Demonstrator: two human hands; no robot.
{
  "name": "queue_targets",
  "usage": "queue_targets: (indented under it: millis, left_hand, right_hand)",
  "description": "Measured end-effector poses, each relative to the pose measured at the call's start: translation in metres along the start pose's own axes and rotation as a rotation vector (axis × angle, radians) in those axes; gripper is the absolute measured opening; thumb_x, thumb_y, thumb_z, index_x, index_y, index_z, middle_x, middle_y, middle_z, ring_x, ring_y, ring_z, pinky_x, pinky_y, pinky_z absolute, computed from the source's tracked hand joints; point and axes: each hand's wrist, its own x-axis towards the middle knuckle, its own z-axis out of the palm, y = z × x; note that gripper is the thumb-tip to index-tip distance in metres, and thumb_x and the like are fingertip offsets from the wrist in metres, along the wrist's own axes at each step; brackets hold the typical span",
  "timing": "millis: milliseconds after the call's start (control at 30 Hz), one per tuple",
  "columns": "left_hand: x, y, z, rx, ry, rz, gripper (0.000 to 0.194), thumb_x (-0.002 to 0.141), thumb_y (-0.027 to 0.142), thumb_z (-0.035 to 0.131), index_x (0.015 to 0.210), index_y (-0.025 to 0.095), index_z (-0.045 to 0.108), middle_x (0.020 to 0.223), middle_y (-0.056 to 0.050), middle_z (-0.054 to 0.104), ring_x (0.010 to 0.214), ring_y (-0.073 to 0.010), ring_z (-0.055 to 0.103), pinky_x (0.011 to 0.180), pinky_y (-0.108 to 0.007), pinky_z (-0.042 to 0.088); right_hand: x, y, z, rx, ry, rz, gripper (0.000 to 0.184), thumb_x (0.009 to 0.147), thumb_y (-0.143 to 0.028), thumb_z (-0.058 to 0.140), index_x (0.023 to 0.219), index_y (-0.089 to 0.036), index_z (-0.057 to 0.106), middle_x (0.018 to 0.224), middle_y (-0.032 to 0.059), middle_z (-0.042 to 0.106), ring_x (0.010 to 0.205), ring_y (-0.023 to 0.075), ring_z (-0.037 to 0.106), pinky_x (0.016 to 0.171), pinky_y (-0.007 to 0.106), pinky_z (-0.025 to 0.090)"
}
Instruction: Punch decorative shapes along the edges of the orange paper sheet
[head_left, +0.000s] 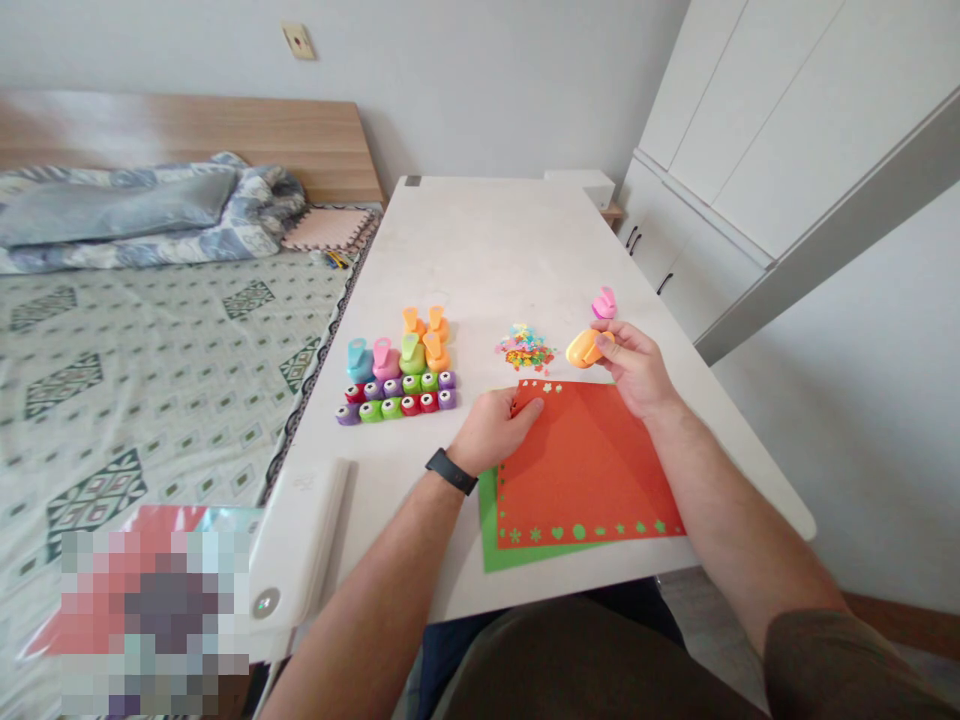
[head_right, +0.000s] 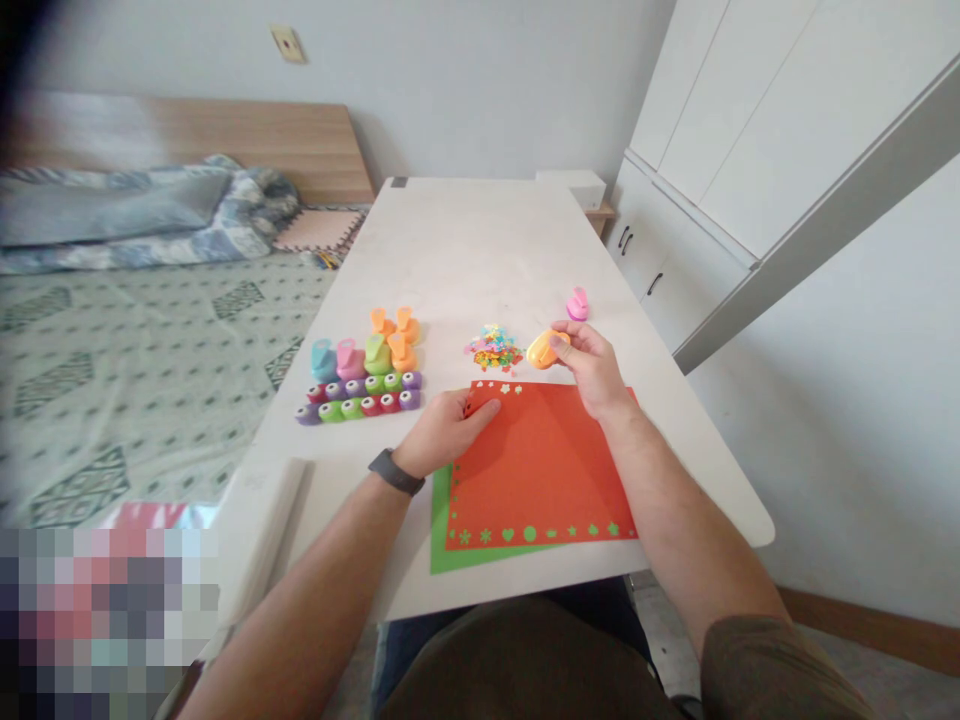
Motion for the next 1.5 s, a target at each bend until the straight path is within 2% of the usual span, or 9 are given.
queue_targets:
  millis: [167,367,533,667,833,933,1067,1300,1500]
  left_hand:
    - [0.000,-0.001,-0.001,0.016,-0.005,-0.005,0.044,0.094,0.053,0.049,0.067,0.018,0.047,0.060,0.004,0.040,0.057,-0.0099,0.035,0.052,-0.027,0.021]
    - [-0.001,-0.002,0.000,0.049,-0.012,0.019,0.044,0.095,0.051,0.048,0.066,0.018,0.044,0.060,0.004,0.039,0.057,-0.0102,0.036,0.053,-0.027,0.022]
    - [-0.001,-0.002,0.000,0.076,-0.007,0.020,0.043,0.094,0.050,0.049,0.066,0.018,0.044,0.060,0.004,0.041,0.057,-0.0101,0.035,0.054,-0.028,0.021]
    - [-0.002,0.001,-0.001,0.087,-0.005,0.028,0.042,0.093,0.048,0.050,0.064,0.019,0.041,0.059,0.004,0.040,0.057,-0.0102,0.035,0.055,-0.028,0.021]
    - [-0.002,0.003,-0.002,0.077,0.006,0.044,0.040,0.092,0.045,0.049,0.064,0.019,0.039,0.058,0.004,0.038,0.056,-0.0104,0.036,0.056,-0.029,0.021]
    - [-0.002,0.002,-0.002,0.077,0.013,0.047,0.041,0.092,0.045,0.050,0.063,0.019,0.038,0.057,0.005,0.036,0.055,-0.0103,0.034,0.055,-0.029,0.020]
    - [-0.002,0.000,-0.001,0.079,0.014,0.043,0.044,0.092,0.047,0.050,0.061,0.019,0.037,0.056,0.004,0.034,0.055,-0.0105,0.032,0.055,-0.030,0.019]
    - [-0.001,0.000,0.000,0.094,0.015,0.031,0.043,0.092,0.046,0.050,0.061,0.019,0.038,0.056,0.004,0.037,0.055,-0.0110,0.034,0.056,-0.029,0.019]
    - [-0.001,-0.001,0.000,0.092,0.022,0.035,0.042,0.092,0.046,0.051,0.062,0.019,0.039,0.055,0.004,0.037,0.055,-0.0108,0.034,0.056,-0.029,0.018]
  right_hand:
    - [0.001,0.001,0.001,0.044,0.047,0.006,0.036,0.075,-0.039,0.086,0.102,-0.023,0.068,0.094,0.0023,0.071,0.085,0.0184,0.067,0.078,0.035,0.057]
    - [0.006,0.009,-0.005,-0.044,0.099,0.007,0.043,0.074,-0.046,0.085,0.102,-0.023,0.063,0.096,0.0022,0.072,0.088,0.0192,0.068,0.081,0.037,0.057]
    - [0.011,0.014,-0.014,-0.149,0.160,0.030,0.047,0.072,-0.048,0.084,0.099,-0.022,0.056,0.092,0.0026,0.071,0.083,0.0194,0.069,0.078,0.037,0.057]
    - [0.028,0.011,-0.033,-0.387,0.244,0.046,0.047,0.070,-0.047,0.083,0.098,-0.021,0.055,0.091,0.0040,0.070,0.082,0.0205,0.068,0.073,0.034,0.056]
    - [0.066,-0.006,-0.064,-0.776,0.289,0.077,0.027,0.078,-0.040,0.068,0.092,-0.021,0.056,0.083,0.0040,0.066,0.078,0.0196,0.061,0.070,0.031,0.050]
    - [0.086,-0.019,-0.075,-0.948,0.255,0.141,0.016,0.079,-0.033,0.063,0.088,-0.022,0.056,0.079,0.0040,0.063,0.080,0.0208,0.058,0.070,0.032,0.047]
    - [0.108,-0.025,-0.078,-1.001,0.190,0.189,0.015,0.072,-0.024,0.067,0.083,-0.021,0.056,0.074,0.0030,0.060,0.078,0.0210,0.054,0.070,0.032,0.043]
    - [0.144,-0.014,-0.072,-1.049,0.106,0.231,0.004,0.075,-0.017,0.062,0.075,-0.017,0.058,0.068,0.0004,0.056,0.066,0.0146,0.047,0.063,0.029,0.036]
    - [0.155,-0.008,-0.067,-1.072,0.113,0.217,0.006,0.077,-0.022,0.065,0.077,-0.017,0.062,0.070,0.0016,0.059,0.067,0.0151,0.050,0.066,0.029,0.039]
